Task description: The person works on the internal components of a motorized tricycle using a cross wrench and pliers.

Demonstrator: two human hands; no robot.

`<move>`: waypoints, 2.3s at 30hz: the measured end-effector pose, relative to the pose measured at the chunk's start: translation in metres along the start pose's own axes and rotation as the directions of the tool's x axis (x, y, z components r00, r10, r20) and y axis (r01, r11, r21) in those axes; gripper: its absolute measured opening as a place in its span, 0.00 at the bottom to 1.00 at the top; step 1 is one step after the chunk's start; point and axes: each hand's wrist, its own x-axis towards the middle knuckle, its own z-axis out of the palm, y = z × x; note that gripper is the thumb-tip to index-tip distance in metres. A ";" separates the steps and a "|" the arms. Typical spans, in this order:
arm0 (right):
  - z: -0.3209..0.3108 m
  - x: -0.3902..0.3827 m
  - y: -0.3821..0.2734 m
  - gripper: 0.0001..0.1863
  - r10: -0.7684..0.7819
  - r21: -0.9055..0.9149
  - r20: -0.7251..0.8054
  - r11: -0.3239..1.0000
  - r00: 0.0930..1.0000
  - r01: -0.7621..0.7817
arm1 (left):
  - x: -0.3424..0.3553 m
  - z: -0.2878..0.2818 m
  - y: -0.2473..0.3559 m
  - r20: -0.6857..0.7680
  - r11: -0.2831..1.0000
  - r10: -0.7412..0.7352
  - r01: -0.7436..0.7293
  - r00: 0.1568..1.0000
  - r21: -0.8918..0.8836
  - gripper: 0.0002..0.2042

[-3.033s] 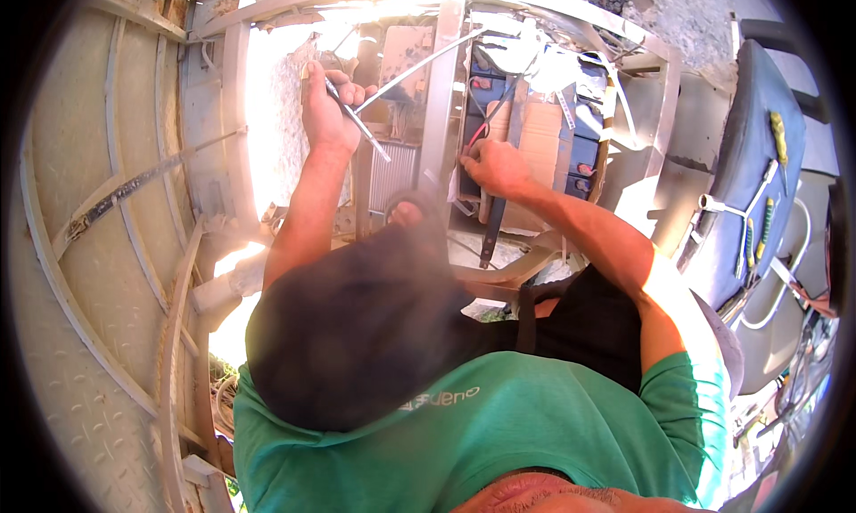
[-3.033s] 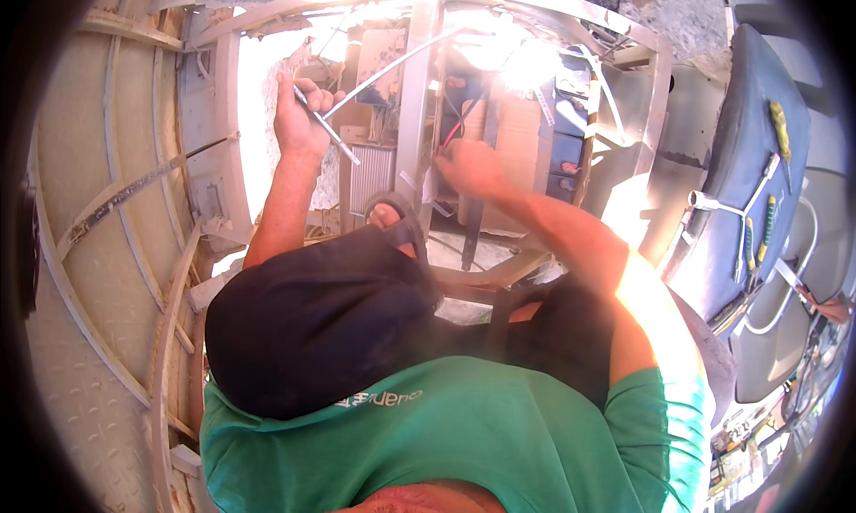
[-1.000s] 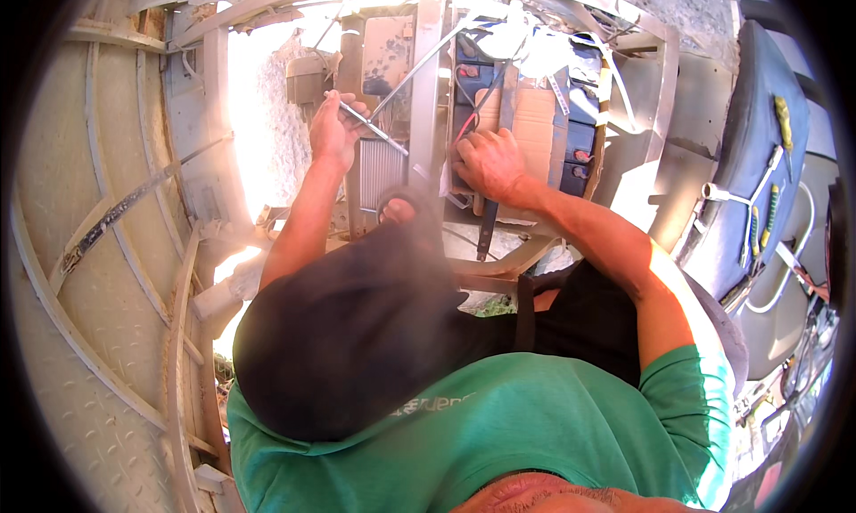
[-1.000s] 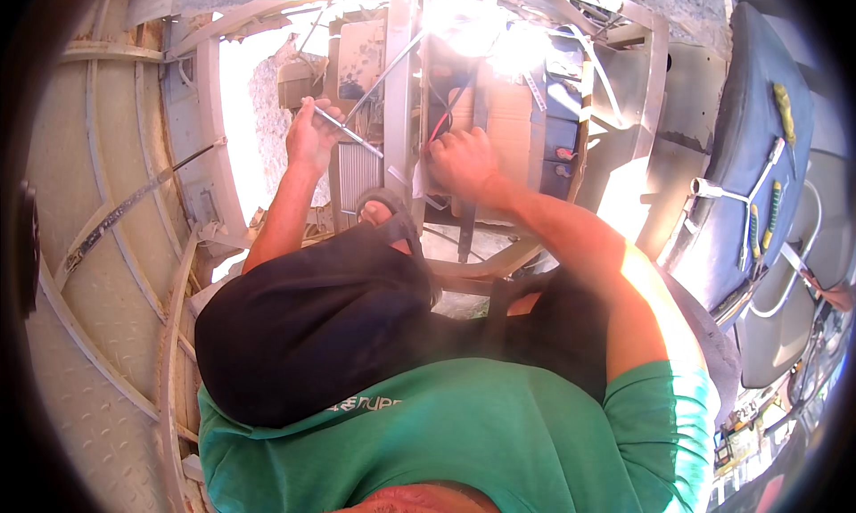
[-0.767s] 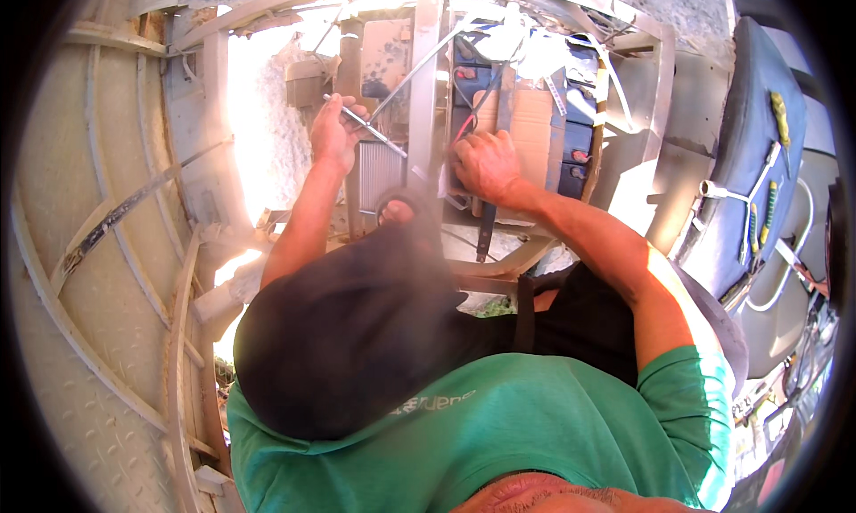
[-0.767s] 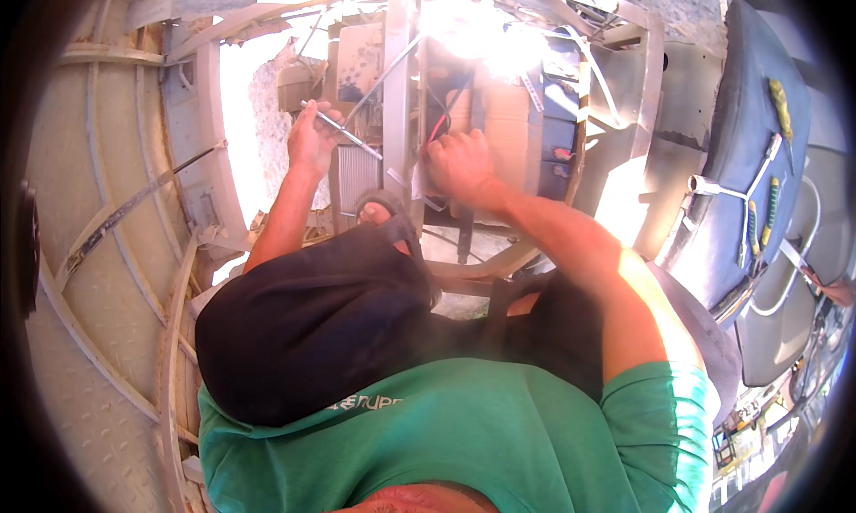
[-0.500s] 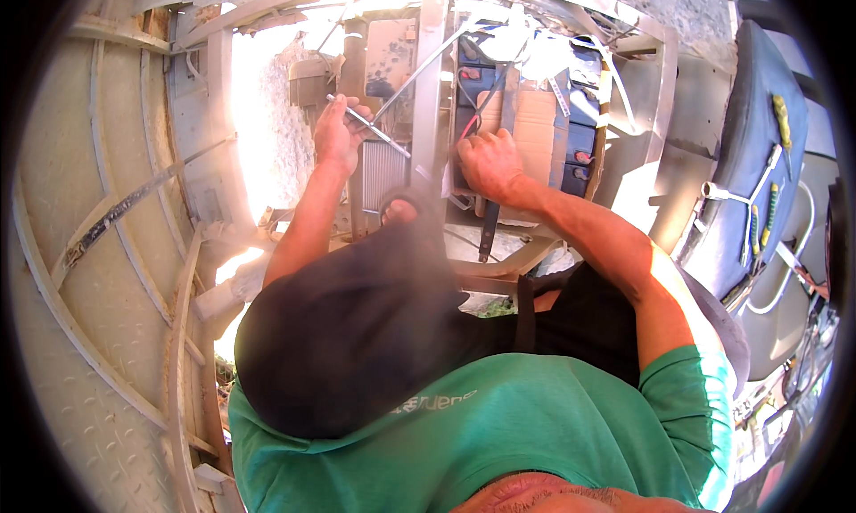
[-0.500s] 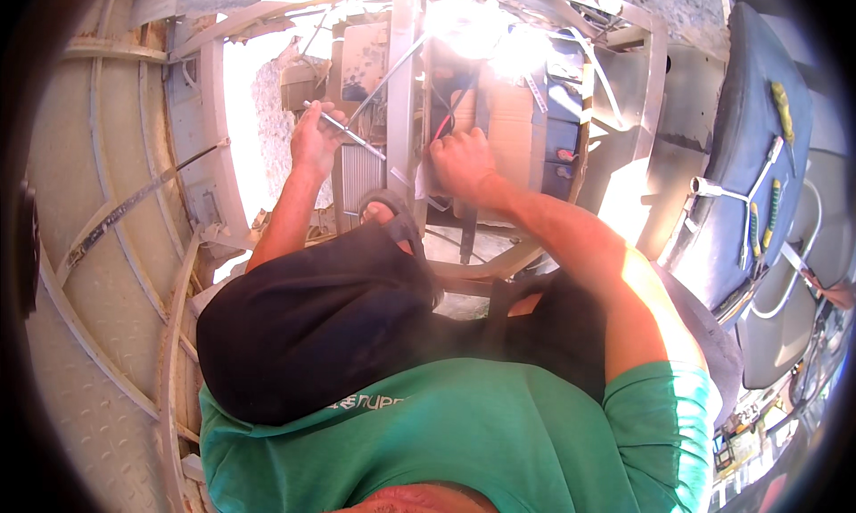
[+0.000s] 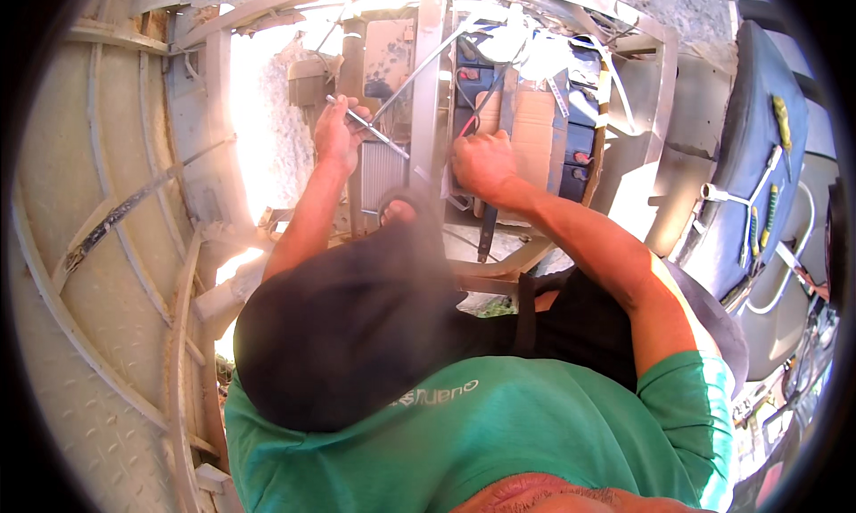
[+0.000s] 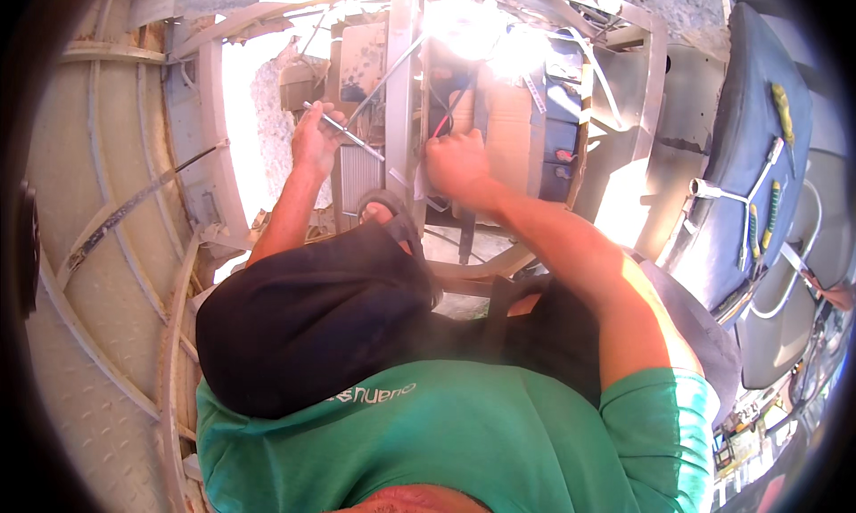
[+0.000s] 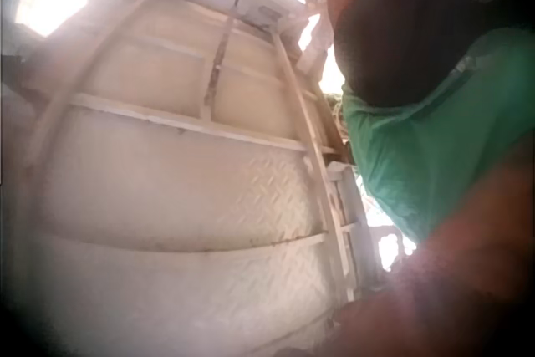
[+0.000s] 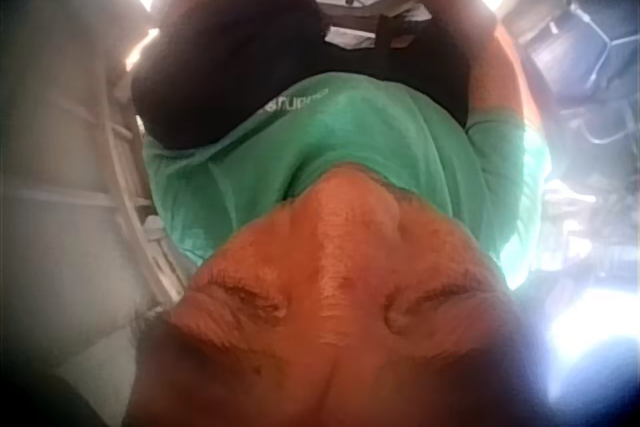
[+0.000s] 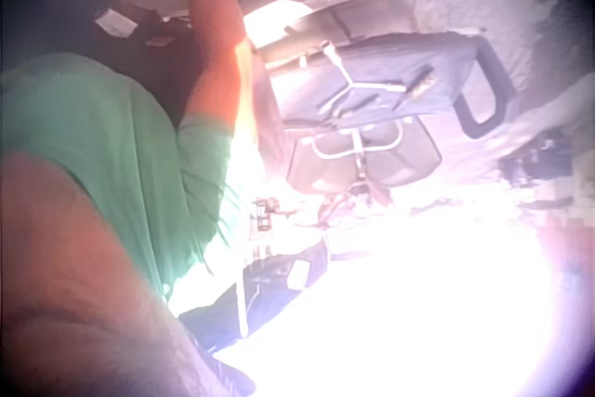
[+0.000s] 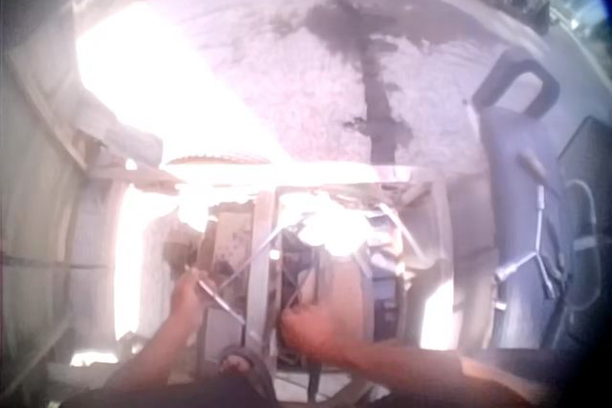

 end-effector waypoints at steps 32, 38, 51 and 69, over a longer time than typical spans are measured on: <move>-0.057 0.034 0.057 0.11 -0.151 0.148 -0.186 0.972 0.971 0.180 | 0.004 -0.009 -0.012 0.083 0.997 0.023 -0.029 0.996 0.071 0.11; -0.066 0.046 0.074 0.13 -0.057 0.123 -0.101 0.990 0.993 0.070 | 0.004 -0.006 -0.010 0.093 0.995 0.008 -0.017 0.996 0.094 0.11; -0.055 0.049 0.082 0.16 0.016 0.201 -0.065 0.979 0.998 -0.003 | 0.010 -0.007 -0.015 0.091 0.979 -0.001 -0.018 0.996 0.201 0.13; -0.088 0.042 0.100 0.15 -0.031 0.186 -0.099 0.981 0.995 0.050 | 0.021 -0.016 -0.023 0.127 0.975 -0.007 -0.022 0.992 0.223 0.11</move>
